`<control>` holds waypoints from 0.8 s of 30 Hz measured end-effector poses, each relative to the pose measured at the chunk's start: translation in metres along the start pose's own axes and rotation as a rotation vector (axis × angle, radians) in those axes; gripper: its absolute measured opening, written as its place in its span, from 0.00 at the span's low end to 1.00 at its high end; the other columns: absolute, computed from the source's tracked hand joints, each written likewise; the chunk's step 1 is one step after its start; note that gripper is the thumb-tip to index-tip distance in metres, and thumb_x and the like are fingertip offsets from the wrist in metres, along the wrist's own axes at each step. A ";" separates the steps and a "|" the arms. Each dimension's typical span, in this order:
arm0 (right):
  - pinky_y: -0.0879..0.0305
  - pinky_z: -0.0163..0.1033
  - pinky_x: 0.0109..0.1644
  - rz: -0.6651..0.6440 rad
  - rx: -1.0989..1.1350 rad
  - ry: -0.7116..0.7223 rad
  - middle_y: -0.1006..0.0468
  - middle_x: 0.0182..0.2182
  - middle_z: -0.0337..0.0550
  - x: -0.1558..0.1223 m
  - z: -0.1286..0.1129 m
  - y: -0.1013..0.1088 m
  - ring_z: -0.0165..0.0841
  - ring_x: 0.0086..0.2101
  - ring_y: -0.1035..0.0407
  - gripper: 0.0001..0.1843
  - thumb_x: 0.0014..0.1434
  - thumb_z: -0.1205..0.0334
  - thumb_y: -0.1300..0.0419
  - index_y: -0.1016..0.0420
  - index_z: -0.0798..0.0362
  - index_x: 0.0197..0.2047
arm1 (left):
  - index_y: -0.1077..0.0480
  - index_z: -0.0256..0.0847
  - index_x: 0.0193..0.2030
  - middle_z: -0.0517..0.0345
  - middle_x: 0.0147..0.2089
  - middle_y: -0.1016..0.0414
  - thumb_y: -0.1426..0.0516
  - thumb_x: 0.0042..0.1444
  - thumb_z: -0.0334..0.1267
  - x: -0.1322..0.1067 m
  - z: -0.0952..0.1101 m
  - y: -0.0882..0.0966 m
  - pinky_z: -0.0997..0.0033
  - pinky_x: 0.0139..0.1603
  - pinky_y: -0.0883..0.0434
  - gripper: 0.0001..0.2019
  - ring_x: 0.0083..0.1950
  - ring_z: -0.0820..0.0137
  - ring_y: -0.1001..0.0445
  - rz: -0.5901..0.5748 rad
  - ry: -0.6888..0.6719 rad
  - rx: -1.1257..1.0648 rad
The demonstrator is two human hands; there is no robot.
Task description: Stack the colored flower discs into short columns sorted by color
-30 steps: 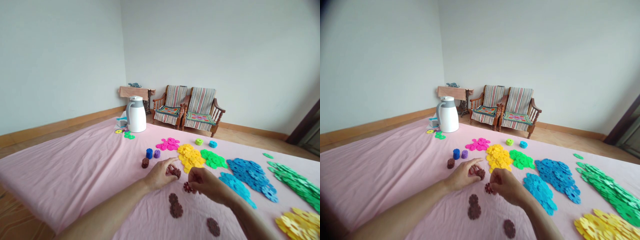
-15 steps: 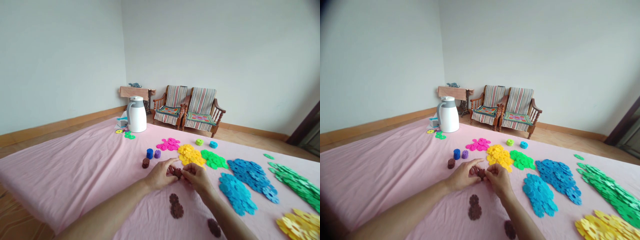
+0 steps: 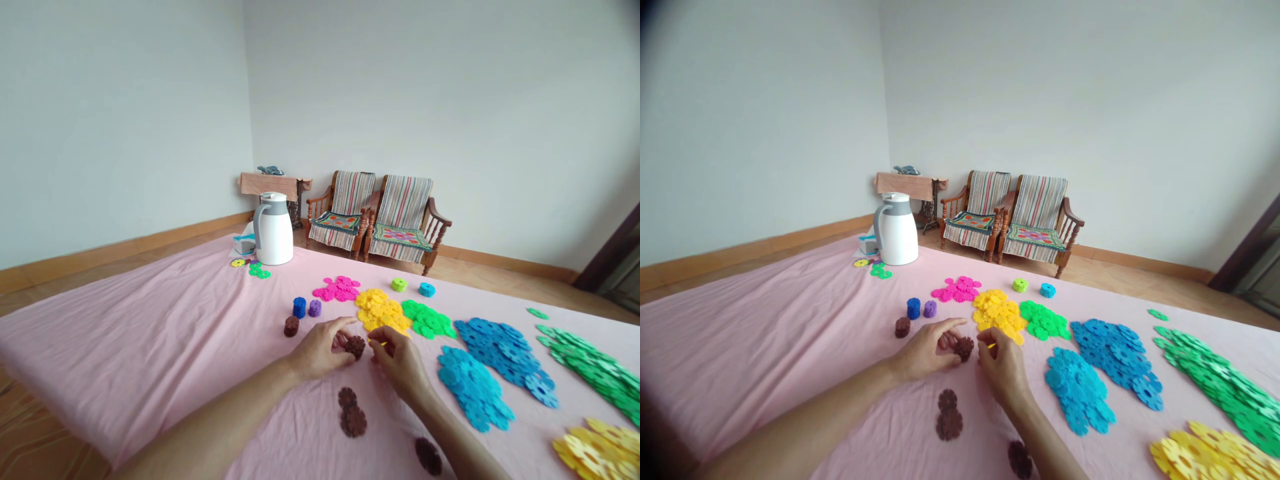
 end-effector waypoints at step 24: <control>0.41 0.35 0.35 -0.004 -0.352 0.150 0.25 0.27 0.41 -0.011 -0.014 -0.007 0.32 0.29 0.32 0.12 0.49 0.71 0.52 0.29 0.53 0.30 | 0.39 0.39 0.58 0.56 0.40 0.25 0.40 0.42 0.27 0.000 0.000 -0.001 0.73 0.38 0.29 0.33 0.36 0.71 0.27 0.000 0.006 -0.023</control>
Point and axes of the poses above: each hand's wrist, its own x-axis towards the middle knuckle, its own y-axis out of the back of the hand, z = x × y, the point moved 8 cm from there along x, towards the middle knuckle
